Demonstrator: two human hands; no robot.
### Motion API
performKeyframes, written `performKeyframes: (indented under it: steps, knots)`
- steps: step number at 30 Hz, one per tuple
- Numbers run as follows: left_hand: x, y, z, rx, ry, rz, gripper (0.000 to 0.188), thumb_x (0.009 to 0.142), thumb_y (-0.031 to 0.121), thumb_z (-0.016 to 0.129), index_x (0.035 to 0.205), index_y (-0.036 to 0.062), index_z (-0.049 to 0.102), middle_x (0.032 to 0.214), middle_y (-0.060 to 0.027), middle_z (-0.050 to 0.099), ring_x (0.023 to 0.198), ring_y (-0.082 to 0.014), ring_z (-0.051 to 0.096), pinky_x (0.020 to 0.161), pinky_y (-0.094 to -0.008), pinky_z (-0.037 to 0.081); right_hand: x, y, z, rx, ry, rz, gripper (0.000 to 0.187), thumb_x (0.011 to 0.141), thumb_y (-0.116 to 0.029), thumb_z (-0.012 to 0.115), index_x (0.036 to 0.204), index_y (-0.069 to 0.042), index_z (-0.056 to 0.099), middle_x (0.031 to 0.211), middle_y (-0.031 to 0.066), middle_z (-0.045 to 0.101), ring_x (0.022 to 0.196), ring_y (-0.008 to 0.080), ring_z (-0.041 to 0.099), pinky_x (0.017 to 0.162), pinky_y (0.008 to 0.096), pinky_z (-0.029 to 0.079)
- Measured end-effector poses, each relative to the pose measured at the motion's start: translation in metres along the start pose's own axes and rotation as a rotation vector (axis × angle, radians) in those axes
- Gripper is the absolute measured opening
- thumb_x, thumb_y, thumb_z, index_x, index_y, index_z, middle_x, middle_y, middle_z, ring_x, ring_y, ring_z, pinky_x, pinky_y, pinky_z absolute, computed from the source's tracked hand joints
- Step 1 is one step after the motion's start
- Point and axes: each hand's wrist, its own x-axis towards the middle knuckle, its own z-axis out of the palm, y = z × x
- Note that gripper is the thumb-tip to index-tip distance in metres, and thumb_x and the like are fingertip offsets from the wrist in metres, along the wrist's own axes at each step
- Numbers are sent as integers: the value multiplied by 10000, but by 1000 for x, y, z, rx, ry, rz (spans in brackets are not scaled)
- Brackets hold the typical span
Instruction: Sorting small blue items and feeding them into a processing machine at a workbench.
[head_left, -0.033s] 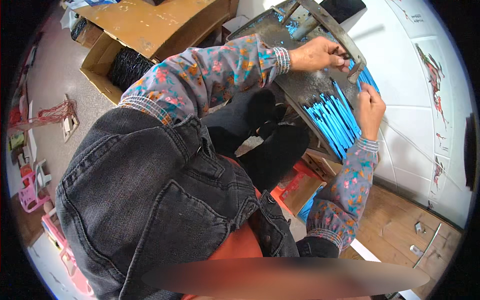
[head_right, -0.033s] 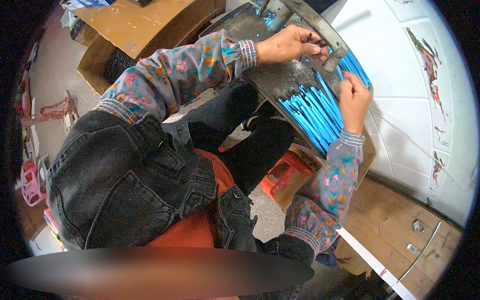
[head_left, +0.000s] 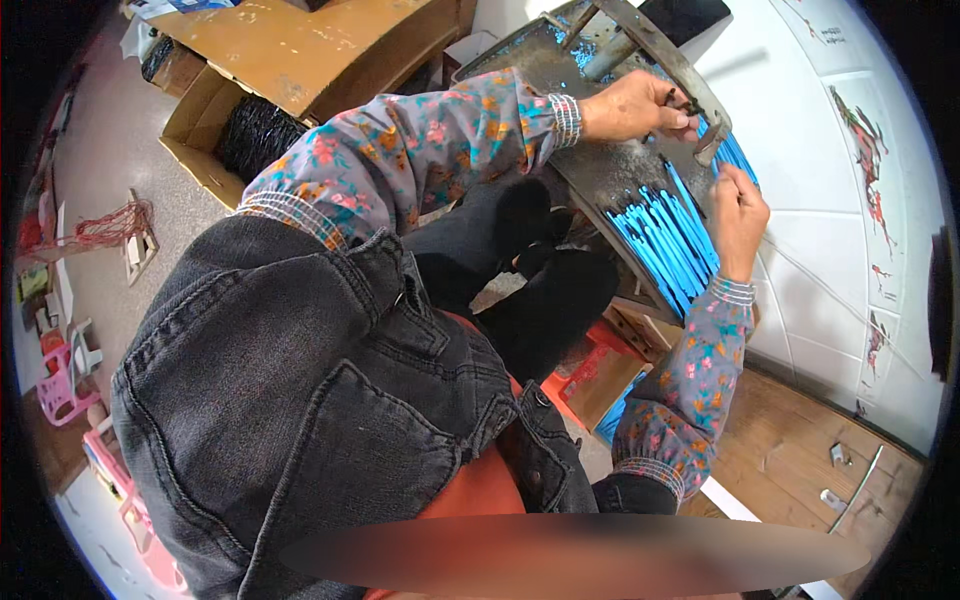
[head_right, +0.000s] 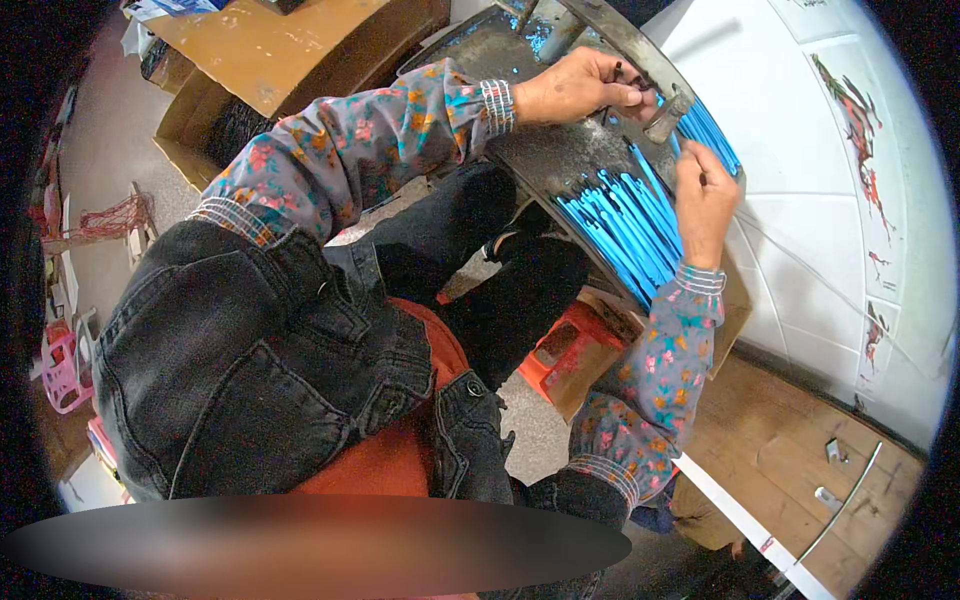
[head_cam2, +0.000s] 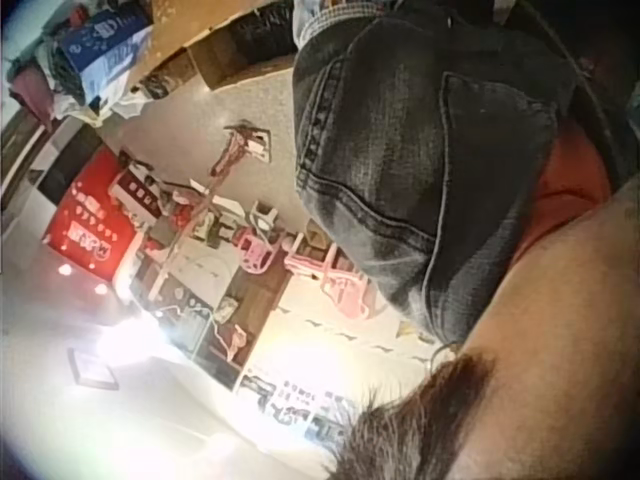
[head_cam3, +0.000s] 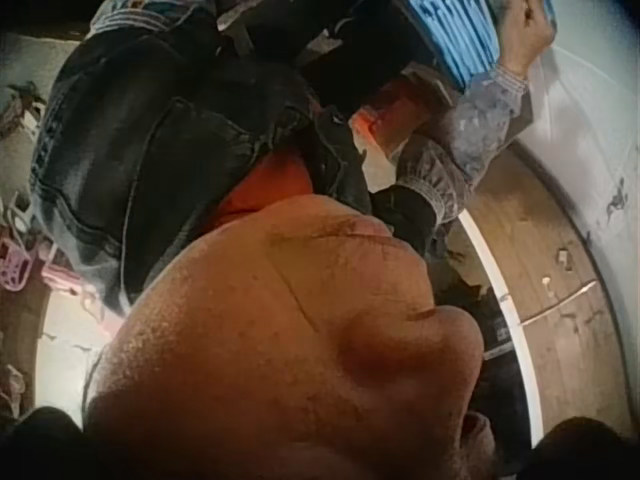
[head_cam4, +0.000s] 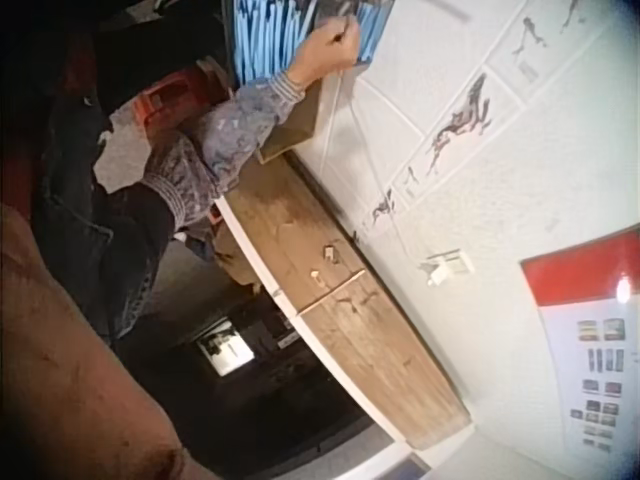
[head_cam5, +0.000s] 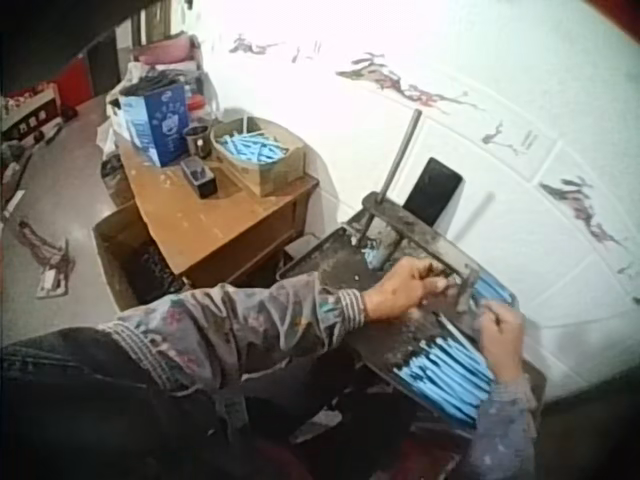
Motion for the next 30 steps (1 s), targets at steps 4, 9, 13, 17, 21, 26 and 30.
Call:
performKeyframes:
  steps: [4, 9, 13, 17, 21, 26, 30]
  knots:
    - [3, 1, 2, 189, 4, 0, 151, 867, 85, 575, 954, -34, 610, 856, -61, 649, 804, -111, 613, 759, -258, 518, -4, -23, 11, 480, -39, 392, 163, 865, -122, 577, 875, 32, 630, 620, -27, 508, 474, 20, 389, 410, 184, 278]
    - [1, 8, 5, 121, -10, -65, 175, 854, 99, 597, 975, -19, 642, 804, -47, 659, 747, -96, 612, 704, -251, 515, 4, -22, 14, 579, -15, 482, 127, 862, -75, 566, 835, 31, 628, 638, -34, 513, 496, 31, 392, 433, 187, 288]
    - [1, 11, 4, 316, -10, -1, 192, 862, 140, 593, 980, 0, 652, 792, -43, 663, 746, -80, 613, 697, -238, 512, 15, -10, 0, 136, -117, 80, 93, 819, -33, 576, 807, 47, 620, 656, -9, 521, 599, 65, 454, 541, 206, 363]
    - [-2, 9, -4, 310, 72, 41, 274, 898, 270, 549, 976, 30, 656, 713, -24, 626, 638, -67, 556, 617, -219, 475, 13, 1, -14, 176, -116, 267, 123, 799, -72, 604, 829, 46, 622, 721, 71, 565, 665, 124, 523, 626, 234, 413]
    - [0, 21, 3, 534, 42, 4, 297, 912, 281, 524, 992, 19, 640, 634, 11, 532, 555, -72, 461, 554, -234, 437, -9, 36, -13, -263, -259, 6, 283, 765, -169, 683, 953, 30, 613, 748, 117, 590, 709, 225, 568, 672, 333, 449]
    - [-4, 11, -1, 320, -77, -46, 293, 934, 226, 469, 1085, 1, 579, 685, -10, 511, 620, -81, 463, 605, -247, 442, -14, 14, -23, -158, -573, 13, 165, 724, -87, 656, 842, 25, 631, 761, 126, 592, 724, 255, 577, 692, 330, 442]
    - [-9, 11, -6, 330, -96, -53, 277, 932, 190, 457, 1095, -3, 568, 742, -28, 547, 699, -92, 513, 671, -244, 457, 20, 17, -24, -164, -519, 172, 153, 698, -49, 650, 836, 17, 643, 784, 147, 606, 729, 305, 586, 689, 348, 449]
